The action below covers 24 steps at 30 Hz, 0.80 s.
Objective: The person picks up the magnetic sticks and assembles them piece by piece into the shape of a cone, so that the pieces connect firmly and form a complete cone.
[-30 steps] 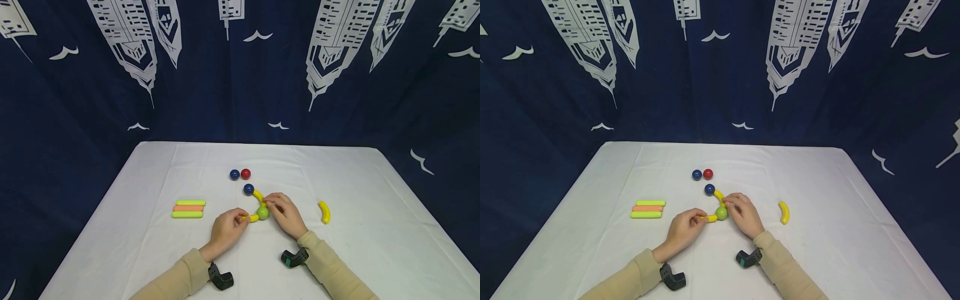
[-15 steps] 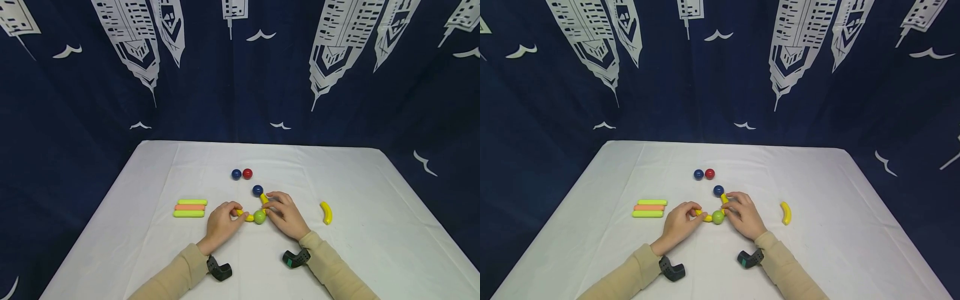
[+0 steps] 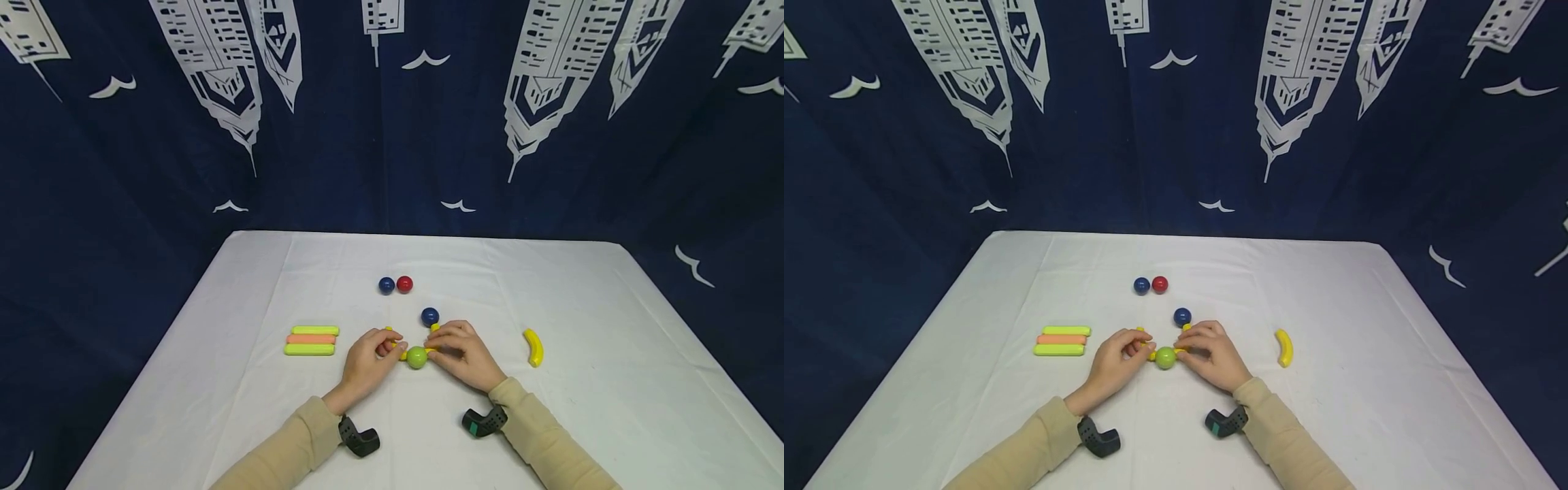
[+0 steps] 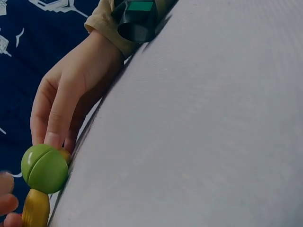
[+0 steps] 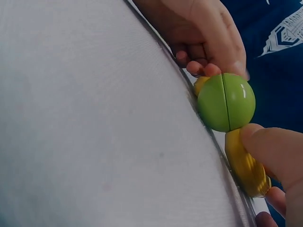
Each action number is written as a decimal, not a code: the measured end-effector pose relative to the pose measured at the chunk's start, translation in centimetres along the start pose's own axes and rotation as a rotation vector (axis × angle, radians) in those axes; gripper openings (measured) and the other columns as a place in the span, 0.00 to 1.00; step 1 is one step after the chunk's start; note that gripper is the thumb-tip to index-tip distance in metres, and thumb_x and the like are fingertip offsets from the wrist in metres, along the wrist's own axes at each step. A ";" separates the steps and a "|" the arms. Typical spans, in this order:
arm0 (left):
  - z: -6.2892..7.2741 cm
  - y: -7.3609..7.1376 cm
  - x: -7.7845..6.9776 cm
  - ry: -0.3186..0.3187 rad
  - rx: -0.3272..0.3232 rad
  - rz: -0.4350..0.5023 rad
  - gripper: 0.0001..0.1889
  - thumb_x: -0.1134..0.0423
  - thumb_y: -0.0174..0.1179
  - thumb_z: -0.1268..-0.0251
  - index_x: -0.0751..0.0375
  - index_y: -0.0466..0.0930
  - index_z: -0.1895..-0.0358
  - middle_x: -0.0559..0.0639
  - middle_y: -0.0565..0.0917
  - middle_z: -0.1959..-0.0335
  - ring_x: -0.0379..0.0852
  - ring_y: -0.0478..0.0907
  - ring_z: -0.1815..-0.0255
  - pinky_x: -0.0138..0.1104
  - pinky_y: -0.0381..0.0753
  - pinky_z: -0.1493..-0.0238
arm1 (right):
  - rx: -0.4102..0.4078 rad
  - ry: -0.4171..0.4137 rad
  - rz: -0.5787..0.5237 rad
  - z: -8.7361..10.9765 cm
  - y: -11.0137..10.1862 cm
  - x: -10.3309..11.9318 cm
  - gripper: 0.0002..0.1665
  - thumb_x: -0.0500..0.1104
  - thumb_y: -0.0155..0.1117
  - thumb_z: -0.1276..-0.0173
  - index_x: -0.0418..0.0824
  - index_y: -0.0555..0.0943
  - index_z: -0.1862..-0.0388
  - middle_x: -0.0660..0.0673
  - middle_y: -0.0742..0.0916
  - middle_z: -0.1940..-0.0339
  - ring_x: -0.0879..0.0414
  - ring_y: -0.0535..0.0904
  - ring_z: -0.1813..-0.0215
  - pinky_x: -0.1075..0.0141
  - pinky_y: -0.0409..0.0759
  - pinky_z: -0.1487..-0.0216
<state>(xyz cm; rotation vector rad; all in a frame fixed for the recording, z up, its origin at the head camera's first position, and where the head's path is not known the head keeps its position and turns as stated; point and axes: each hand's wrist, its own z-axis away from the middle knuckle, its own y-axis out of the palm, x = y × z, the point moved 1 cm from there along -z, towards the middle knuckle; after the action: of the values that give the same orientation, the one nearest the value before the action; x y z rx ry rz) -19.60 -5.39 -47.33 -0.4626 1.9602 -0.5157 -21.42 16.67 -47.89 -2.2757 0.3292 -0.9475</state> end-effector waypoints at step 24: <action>0.4 0.2 0.0 0.015 -0.015 -0.070 0.16 0.62 0.64 0.52 0.58 0.79 0.57 0.48 0.74 0.62 0.43 0.71 0.61 0.35 0.72 0.57 | -0.144 0.376 -0.049 0.1 -0.3 0.5 0.22 0.40 0.66 0.38 0.36 0.77 0.45 0.42 0.80 0.47 0.51 0.79 0.52 0.57 0.77 0.51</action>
<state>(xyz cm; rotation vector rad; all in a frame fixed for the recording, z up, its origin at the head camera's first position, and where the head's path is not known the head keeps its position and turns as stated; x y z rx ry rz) -19.30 -5.28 -47.59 -0.5398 1.9687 -0.5500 -21.02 16.70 -47.47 -2.2318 0.5189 -1.4208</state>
